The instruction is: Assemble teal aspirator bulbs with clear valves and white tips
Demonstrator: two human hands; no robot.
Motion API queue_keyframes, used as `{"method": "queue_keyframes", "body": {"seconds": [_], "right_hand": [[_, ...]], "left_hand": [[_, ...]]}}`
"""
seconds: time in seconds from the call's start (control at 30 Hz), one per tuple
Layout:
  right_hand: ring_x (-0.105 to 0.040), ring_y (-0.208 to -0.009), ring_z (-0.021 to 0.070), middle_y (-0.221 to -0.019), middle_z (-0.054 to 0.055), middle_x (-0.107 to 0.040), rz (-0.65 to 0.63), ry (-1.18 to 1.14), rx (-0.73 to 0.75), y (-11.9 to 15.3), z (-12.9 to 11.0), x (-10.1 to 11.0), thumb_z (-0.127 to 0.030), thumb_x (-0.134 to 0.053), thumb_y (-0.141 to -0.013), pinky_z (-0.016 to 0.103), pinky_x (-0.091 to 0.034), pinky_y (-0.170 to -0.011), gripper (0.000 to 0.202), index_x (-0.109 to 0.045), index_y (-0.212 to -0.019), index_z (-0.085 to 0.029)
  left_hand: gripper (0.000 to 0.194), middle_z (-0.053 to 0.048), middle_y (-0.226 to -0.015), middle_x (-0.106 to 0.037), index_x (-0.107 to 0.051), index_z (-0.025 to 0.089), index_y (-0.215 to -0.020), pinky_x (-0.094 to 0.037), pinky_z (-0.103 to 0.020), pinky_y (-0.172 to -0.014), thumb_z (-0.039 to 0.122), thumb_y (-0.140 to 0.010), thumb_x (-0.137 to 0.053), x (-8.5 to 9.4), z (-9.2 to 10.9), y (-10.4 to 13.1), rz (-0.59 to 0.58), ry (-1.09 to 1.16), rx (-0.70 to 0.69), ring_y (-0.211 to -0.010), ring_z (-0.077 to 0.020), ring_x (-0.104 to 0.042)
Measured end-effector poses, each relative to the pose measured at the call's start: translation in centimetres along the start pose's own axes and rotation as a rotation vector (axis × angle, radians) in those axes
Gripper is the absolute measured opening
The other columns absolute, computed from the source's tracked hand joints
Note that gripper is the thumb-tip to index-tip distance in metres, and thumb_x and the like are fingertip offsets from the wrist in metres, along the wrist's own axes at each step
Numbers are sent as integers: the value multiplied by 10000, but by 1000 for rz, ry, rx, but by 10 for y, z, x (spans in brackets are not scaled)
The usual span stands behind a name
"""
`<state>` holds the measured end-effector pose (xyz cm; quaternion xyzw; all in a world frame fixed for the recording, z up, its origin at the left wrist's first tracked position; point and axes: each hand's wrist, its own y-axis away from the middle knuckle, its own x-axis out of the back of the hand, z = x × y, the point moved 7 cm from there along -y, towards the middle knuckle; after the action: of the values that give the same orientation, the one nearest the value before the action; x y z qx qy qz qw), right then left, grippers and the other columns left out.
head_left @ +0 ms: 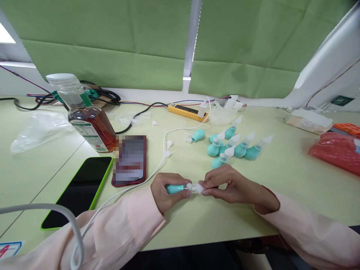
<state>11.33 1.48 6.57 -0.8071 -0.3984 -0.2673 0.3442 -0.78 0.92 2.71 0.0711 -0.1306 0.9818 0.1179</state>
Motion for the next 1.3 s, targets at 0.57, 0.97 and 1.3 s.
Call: {"method": "queue_keyframes", "body": {"seconds": [0.57,0.97,1.3], "right_hand": [[-595,-477,138,-561,64,-636,167,-355,-248,-4,6,0,-147,-616,-670,233,-490,-442,60,-641,-663,-94],[-546,-454,108,-536,0,-606,446,-287,-142,0,-3,16,-52,-699,-532,214,-439,-395,257,-660,-762,-158],[-444,-383,75,-432,-12,-566,581,276,-211,13,-30,82,-182,-648,-632,193,-336,-334,121,-617,-515,-185]], "left_hand": [[158,-68,-685,-639,-683,130,-774,-424,-231,-493,212,-652,-626,6,16,7,88,-116,-180,-570,-143,-572],[222,-70,-793,-615,-629,150,-907,-447,-257,-593,245,-718,-559,-4,30,9,17,-101,-235,-687,-159,-573],[359,-130,-1216,-431,-462,136,-1129,-347,-394,-913,219,-782,-416,6,29,-1,69,-698,-400,-1129,-240,-377]]}}
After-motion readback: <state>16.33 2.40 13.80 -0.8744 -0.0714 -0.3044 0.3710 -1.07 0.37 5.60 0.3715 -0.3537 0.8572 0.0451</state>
